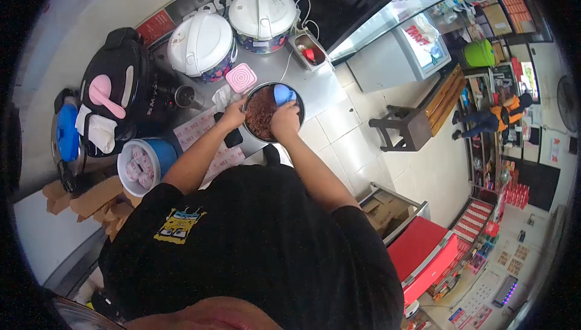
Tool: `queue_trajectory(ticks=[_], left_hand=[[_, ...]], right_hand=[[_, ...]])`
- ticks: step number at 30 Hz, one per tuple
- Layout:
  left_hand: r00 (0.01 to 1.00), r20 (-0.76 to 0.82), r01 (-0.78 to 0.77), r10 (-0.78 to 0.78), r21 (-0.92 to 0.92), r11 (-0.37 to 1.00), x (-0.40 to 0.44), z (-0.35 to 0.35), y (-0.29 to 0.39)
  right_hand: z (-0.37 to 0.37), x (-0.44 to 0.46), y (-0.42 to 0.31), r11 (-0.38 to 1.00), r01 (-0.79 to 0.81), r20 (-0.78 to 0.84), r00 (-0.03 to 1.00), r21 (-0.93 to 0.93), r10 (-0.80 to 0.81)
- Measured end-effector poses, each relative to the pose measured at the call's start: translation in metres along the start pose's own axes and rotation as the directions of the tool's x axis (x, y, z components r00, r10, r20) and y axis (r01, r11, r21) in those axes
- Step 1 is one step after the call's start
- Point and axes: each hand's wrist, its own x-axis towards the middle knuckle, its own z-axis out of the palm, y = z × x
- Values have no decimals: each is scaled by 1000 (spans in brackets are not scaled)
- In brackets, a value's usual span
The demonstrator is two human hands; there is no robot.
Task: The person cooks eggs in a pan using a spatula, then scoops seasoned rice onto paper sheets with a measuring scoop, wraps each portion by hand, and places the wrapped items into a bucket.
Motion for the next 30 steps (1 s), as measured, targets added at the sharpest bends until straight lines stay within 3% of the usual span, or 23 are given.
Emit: queue_trajectory(ticks=[3,5,9,14,15,16,19,20,21,23,27,30], left_hand=[[1000,-1,-19,19,-13,1000,1,6,-10],[995,77,86,-66,-290,953,6,11,-16],[997,80,26,-8,-224,974,4,11,-16],[986,100,162,-135,-363,918,-2,7,-3],[987,94,156,-130,-366,917,1,10,-7],[985,109,167,-132,-438,884,3,13,-12],[981,113,191,-155,-502,843,-4,12,-6],[976,100,217,-192,-503,837,-7,7,2],[977,100,214,-189,-507,835,-8,4,7],[935,159,339,-316,-658,672,-14,3,9],[913,133,351,-386,-737,578,-25,11,-2],[930,116,325,-348,-700,636,-29,25,-18]], right_hand=[[19,7,-20,1000,-26,0,1000,17,26],[18,8,-33,997,-56,20,998,51,55],[34,14,-49,998,35,79,996,-51,-31],[46,53,-41,998,55,173,983,-5,-53],[22,53,-45,932,302,289,927,-199,-238],[5,53,-46,771,533,432,821,-348,-373],[1,71,-27,731,596,489,772,-333,-407],[11,62,-17,765,545,373,827,-344,-422],[7,43,-13,764,544,371,828,-348,-420],[-19,-6,-16,849,390,184,920,-357,-346],[-23,-55,8,868,323,188,944,-377,-269],[-18,-60,27,909,247,64,969,-336,-239]])
